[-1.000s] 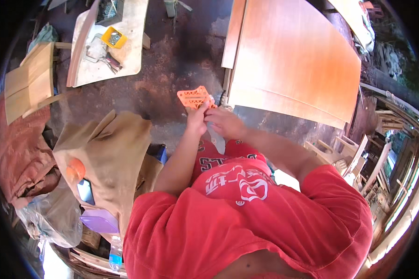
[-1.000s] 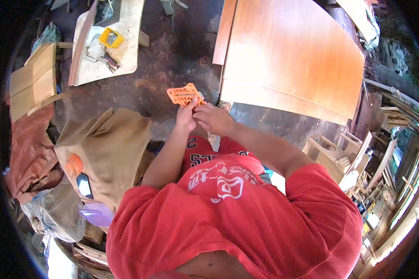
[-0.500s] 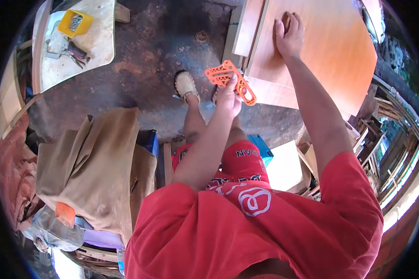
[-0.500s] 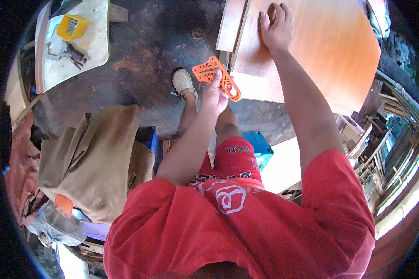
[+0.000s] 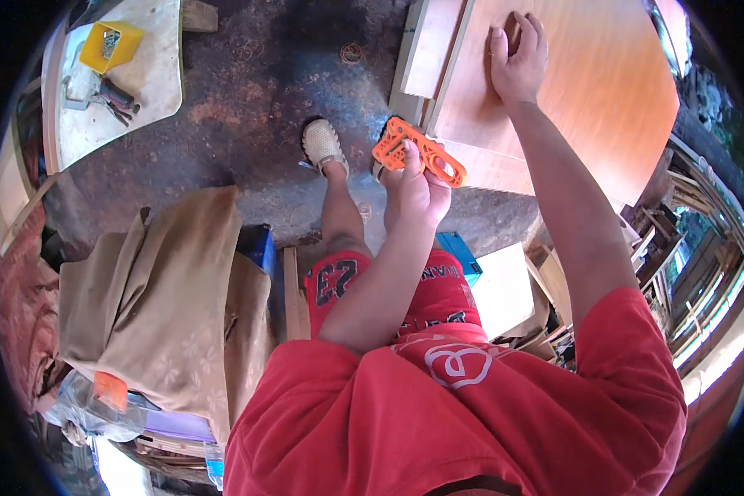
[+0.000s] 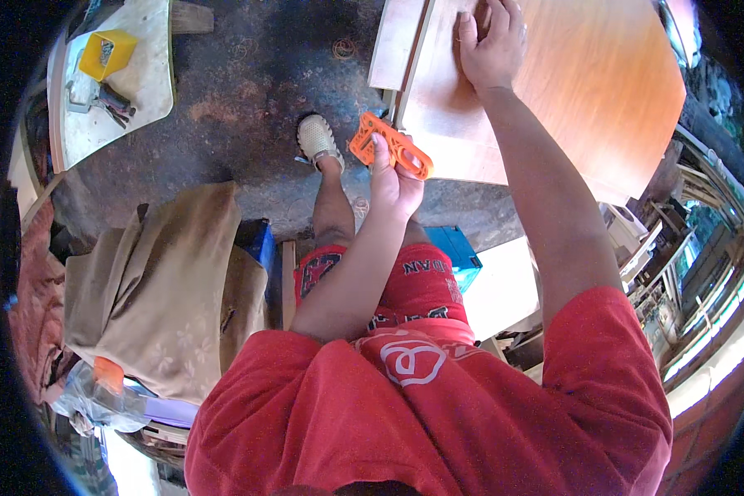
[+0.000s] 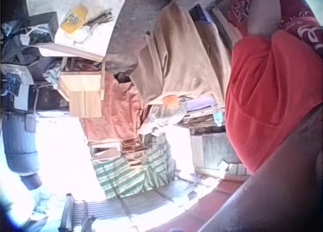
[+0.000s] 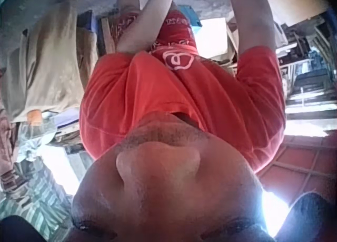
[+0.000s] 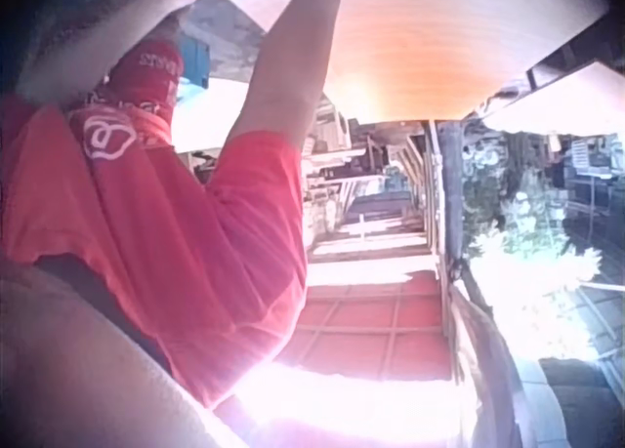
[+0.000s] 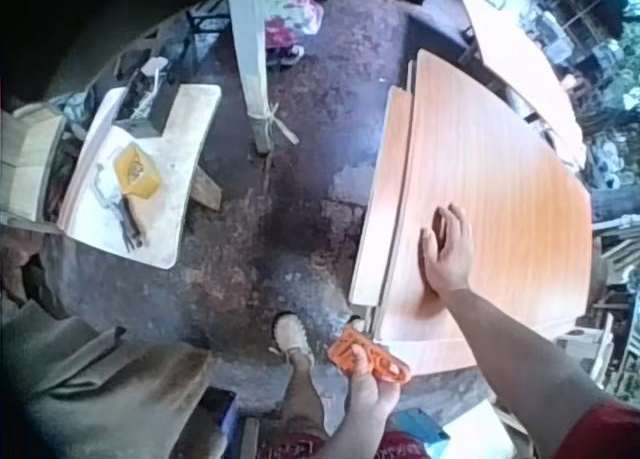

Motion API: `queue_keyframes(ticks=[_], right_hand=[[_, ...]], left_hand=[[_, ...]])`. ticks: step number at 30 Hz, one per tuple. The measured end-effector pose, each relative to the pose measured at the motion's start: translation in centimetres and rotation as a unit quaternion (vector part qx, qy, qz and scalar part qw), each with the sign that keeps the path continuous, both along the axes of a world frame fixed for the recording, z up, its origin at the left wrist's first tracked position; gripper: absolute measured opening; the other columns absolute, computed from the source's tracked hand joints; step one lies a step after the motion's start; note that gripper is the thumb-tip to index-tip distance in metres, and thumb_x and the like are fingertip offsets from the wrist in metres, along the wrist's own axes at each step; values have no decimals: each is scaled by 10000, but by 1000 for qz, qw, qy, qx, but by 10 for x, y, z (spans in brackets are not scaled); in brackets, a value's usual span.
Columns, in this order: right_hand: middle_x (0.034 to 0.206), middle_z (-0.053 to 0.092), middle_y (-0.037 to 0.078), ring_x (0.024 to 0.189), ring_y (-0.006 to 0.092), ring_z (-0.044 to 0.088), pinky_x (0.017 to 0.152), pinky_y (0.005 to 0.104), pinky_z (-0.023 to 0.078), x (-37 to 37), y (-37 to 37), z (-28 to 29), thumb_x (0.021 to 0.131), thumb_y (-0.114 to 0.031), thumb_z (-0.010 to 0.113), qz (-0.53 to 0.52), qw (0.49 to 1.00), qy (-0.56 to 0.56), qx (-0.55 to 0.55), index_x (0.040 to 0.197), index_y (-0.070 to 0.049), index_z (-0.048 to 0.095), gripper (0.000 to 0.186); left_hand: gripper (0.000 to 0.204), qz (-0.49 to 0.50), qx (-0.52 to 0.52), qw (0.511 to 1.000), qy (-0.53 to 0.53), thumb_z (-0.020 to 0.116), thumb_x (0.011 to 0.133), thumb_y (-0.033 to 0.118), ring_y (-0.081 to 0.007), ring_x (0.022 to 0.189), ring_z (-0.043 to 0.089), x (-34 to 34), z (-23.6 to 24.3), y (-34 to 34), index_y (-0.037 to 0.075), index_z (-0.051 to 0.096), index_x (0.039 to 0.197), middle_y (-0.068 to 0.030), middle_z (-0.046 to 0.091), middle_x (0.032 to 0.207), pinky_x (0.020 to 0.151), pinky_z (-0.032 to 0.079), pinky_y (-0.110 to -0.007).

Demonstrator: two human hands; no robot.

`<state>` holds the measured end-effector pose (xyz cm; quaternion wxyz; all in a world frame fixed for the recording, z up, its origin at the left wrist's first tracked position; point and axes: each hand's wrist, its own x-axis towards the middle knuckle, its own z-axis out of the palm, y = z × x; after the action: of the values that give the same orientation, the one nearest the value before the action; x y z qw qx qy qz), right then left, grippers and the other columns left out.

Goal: The person applies adhesive and edge banding to the side of a wooden panel, trims the excess using a manual edge trimmer, and wipes down the finished edge with a cloth.

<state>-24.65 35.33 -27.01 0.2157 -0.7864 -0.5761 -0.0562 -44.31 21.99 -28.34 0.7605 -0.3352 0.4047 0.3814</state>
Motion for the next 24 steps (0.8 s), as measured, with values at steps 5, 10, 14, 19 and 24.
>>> queue_keyframes(ticks=[5,10,14,19,24], right_hand=[[1292,476,191,1199,350,450,1000,428,359,0,-3,-3,871,-343,596,0,1000,-16,9,1242,-68,499,472],[1171,530,213,1032,321,564,884,400,464,-1,2,11,854,-163,606,19,996,-89,21,1227,-17,460,427],[1284,436,251,1181,408,442,1004,438,367,20,27,15,862,-213,591,16,997,59,-45,1227,-10,468,435],[1292,447,256,1215,395,423,1029,435,342,63,76,6,873,-289,592,62,998,0,-22,1231,9,485,478],[1280,478,241,1217,374,434,1035,419,341,85,98,6,880,-324,577,106,994,-18,-6,1226,3,511,481]], left_hand=[[378,6,10,1000,5,567,876,438,-129,855,626,7,-1,-1,109,570,1061,-15,639,946,777,540,-279],[345,14,3,999,37,504,933,404,-122,861,621,2,-8,-1,106,553,1099,-23,632,945,761,540,-269],[321,21,61,998,8,499,940,395,-118,866,618,6,5,-1,116,557,1087,-16,628,942,769,533,-272],[308,53,57,997,-8,493,941,400,-109,865,616,14,17,-6,129,567,1066,19,625,943,799,518,-273],[293,91,31,995,8,452,961,380,-117,879,606,21,24,0,132,542,1091,5,611,956,803,515,-283]])
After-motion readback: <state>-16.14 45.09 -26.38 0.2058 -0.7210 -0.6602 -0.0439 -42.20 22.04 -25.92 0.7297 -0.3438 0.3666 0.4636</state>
